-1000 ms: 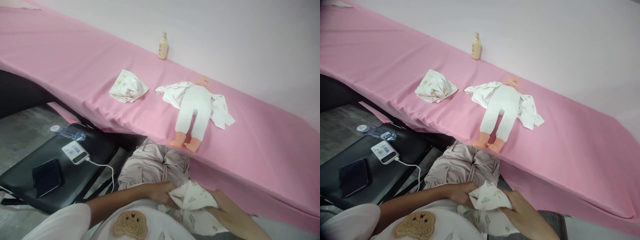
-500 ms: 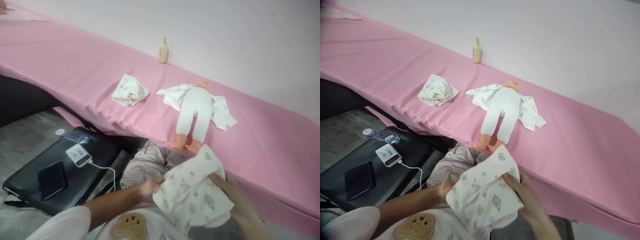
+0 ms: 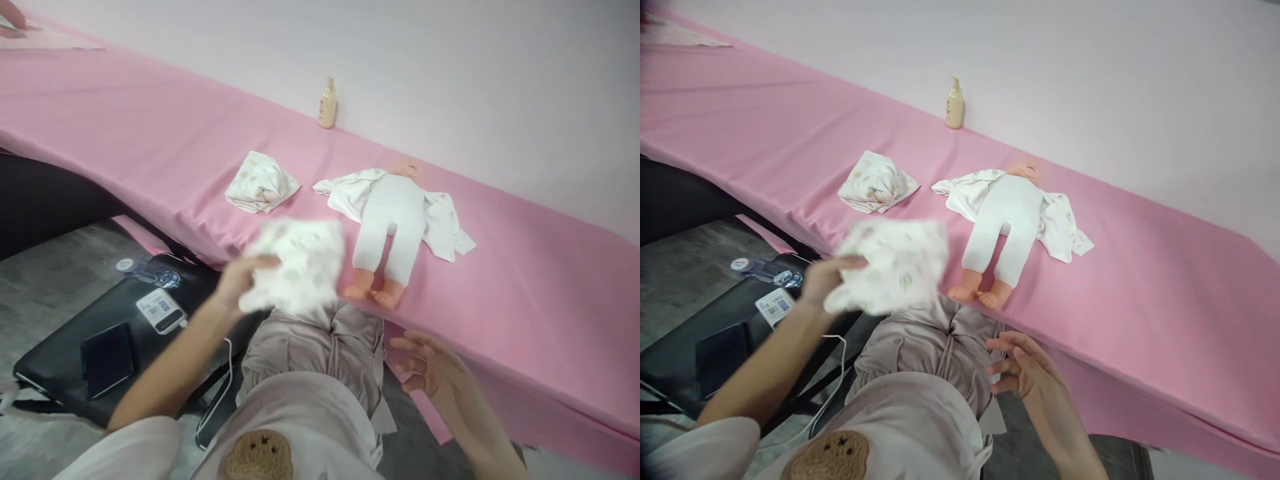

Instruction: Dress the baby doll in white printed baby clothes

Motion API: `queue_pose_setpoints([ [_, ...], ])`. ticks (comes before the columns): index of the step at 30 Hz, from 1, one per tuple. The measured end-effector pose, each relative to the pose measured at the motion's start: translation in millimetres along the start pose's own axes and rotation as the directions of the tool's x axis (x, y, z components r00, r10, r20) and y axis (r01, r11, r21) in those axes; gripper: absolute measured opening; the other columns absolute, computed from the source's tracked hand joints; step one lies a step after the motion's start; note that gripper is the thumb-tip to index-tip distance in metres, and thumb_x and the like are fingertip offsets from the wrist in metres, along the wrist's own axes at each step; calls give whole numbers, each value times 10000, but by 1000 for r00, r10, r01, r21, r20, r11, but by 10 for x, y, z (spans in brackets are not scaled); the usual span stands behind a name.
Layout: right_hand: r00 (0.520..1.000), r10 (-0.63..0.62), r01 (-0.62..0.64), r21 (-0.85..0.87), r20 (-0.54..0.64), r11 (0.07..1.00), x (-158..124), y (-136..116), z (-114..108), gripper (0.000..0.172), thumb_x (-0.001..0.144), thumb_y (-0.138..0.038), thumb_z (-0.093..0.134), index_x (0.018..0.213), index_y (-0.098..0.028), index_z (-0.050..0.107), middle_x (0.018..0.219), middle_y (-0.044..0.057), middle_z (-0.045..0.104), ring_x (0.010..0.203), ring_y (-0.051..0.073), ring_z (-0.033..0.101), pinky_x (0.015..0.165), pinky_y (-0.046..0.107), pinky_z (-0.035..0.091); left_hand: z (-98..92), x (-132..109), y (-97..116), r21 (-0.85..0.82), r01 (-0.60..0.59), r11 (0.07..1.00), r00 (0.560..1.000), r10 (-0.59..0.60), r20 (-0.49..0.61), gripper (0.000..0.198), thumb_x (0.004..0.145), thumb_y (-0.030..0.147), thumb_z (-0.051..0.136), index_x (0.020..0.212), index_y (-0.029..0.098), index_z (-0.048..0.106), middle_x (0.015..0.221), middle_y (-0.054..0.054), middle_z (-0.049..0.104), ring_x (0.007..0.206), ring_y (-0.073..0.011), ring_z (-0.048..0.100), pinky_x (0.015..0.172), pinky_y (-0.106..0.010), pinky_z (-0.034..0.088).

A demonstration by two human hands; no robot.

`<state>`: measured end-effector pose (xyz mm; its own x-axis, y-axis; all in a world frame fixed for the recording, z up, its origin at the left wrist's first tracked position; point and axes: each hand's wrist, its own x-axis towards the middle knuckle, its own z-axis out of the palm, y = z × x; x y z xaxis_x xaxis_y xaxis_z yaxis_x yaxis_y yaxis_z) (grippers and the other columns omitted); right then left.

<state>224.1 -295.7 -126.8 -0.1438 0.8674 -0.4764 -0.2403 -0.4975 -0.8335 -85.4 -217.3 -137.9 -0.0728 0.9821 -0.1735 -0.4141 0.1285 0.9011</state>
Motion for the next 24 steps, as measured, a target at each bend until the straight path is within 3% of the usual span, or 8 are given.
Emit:
queue_pose_setpoints([
  [2,999,-43,43,1,-27,999,-5,-17,-47,247,771,-407,724,919,-212,706,1040,85,677,723,174,650,590,277,548,-175,256,422,125,-436,891,851,453,-265,389,629,124,661,1009,96,581,883,-8,682,927,-194,656,841,-357,545],
  [4,996,-74,74,-8,-41,997,-5,-23,-83,231,775,-405,717,889,-205,713,1023,87,678,707,169,646,580,269,547,-354,517,767,390,-739,550,448,833,-325,501,666,63,631,1150,119,516,1034,49,652,1110,-132,582,987,-321,463],
  [5,996,-85,84,-12,-42,996,-4,-22,-95,229,770,-406,720,873,-201,715,1007,87,679,699,168,645,572,266,545,-443,643,891,581,-729,360,244,931,-271,548,708,66,630,1229,103,464,1179,49,607,1220,-106,501,1084,-293,366],
  [6,995,-93,92,-13,-38,996,-2,-20,-103,228,765,-406,723,860,-200,715,991,84,679,691,167,644,564,263,543,-530,763,979,747,-612,259,187,965,-182,554,770,101,630,1280,74,414,1271,36,557,1287,-97,430,1154,-286,249],
  [8,995,-98,98,-8,-28,995,2,-15,-111,216,768,-404,719,848,-203,711,978,77,675,692,167,644,563,261,541,-688,976,1042,892,-411,190,254,963,-88,439,800,31,584,1225,30,476,1295,8,519,1315,-138,377,1160,-302,234],
  [13,997,-76,76,9,-4,997,-13,-23,-117,197,805,-387,682,808,-190,687,869,56,651,656,151,623,533,243,520,-972,1362,828,828,-314,464,826,563,-2,262,798,-35,562,1003,114,631,1069,160,611,1259,0,379,962,32,225],
  [18,999,-47,47,12,-8,999,-51,-36,-123,199,827,-375,656,768,-185,655,729,25,602,576,136,594,502,231,487,-1127,1638,835,729,-239,641,913,403,-55,292,686,-80,640,932,76,652,639,146,559,1024,56,515,592,87,218],
  [24,999,-46,46,-1,-23,999,-58,-38,-136,223,791,-396,689,733,-187,637,679,10,578,519,119,555,466,221,463,-1150,1851,1084,990,-28,139,966,260,-9,326,675,113,702,967,-5,619,778,106,634,1158,-154,524,1040,-184,319],
])
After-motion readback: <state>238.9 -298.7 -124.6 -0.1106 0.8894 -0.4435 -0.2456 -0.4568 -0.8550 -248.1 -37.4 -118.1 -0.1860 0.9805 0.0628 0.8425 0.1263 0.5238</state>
